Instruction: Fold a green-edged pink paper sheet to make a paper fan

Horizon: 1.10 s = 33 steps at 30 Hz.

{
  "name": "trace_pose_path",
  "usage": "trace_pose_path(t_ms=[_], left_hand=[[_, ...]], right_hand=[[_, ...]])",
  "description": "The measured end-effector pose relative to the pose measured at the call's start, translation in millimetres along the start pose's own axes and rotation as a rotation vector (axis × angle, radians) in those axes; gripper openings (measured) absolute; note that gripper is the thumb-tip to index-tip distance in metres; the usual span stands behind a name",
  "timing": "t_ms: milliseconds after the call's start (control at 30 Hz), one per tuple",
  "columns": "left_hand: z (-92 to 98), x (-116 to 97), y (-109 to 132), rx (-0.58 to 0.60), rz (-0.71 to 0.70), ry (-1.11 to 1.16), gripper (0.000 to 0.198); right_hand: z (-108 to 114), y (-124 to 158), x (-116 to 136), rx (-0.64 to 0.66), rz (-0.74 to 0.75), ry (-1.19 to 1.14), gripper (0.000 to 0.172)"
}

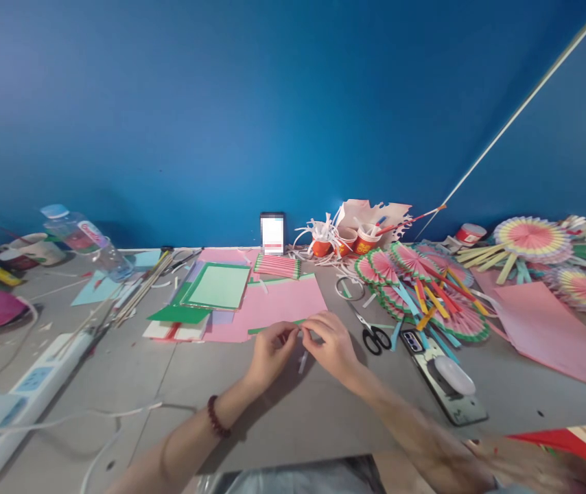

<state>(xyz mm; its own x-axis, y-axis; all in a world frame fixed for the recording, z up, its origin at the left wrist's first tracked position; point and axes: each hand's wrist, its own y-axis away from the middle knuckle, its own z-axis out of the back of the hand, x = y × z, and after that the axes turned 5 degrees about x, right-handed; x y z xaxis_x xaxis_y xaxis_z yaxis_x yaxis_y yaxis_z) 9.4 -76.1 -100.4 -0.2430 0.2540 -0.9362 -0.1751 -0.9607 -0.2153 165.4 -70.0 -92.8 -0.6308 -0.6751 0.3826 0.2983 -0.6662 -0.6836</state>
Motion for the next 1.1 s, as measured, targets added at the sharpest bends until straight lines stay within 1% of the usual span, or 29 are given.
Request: trace_pose_path(t_ms=[167, 267, 367, 467, 567, 700, 767, 833, 900, 1000, 1100], left_hand=[[-1.3, 3, 0, -0.001, 0.006, 0.007, 0.023], [-1.5, 3, 0, 0.005, 0.019, 0.034, 0.024], [-1.0, 1, 0, -0.014, 0.054, 0.073, 0.022], [-1.1, 2, -2, -0.043, 0.099, 0.155, 0.021], [-1.6, 6, -5, -0.065, 0.156, 0.276, 0.023], [1.7, 9, -10, -0.128, 0.235, 0.396, 0.026], [6.1, 10, -13, -0.164, 0.255, 0.422, 0.026], [11.4, 11, -16, -0.196, 0.255, 0.448, 0.027], [16.3, 12, -19, -0.232, 0.251, 0.482, 0.028], [20.7, 17, -22, -0.287, 0.261, 0.520, 0.029], [22.1, 21, -25, -0.332, 0.259, 0.541, 0.027]], right_hand=[[1, 0, 2, 0.012, -0.100, -0.152, 0.017], [0, -1, 3, 0.013, -0.193, -0.247, 0.016], [0, -2, 3, 0.003, -0.307, -0.327, 0.012], [1, -2, 0, -0.023, -0.418, -0.396, 0.011], [3, -1, -8, -0.068, -0.530, -0.465, 0.013], [4, -3, -21, -0.191, -0.752, -0.671, 0.020], [4, -7, -28, -0.281, -0.874, -0.817, 0.025], [6, -11, -36, -0.385, -0.966, -0.938, 0.028], [9, -14, -44, -0.489, -1.024, -1.019, 0.028], [17, -18, -57, -0.642, -1.084, -1.071, 0.026], [28, -19, -72, -0.741, -1.102, -1.065, 0.025]])
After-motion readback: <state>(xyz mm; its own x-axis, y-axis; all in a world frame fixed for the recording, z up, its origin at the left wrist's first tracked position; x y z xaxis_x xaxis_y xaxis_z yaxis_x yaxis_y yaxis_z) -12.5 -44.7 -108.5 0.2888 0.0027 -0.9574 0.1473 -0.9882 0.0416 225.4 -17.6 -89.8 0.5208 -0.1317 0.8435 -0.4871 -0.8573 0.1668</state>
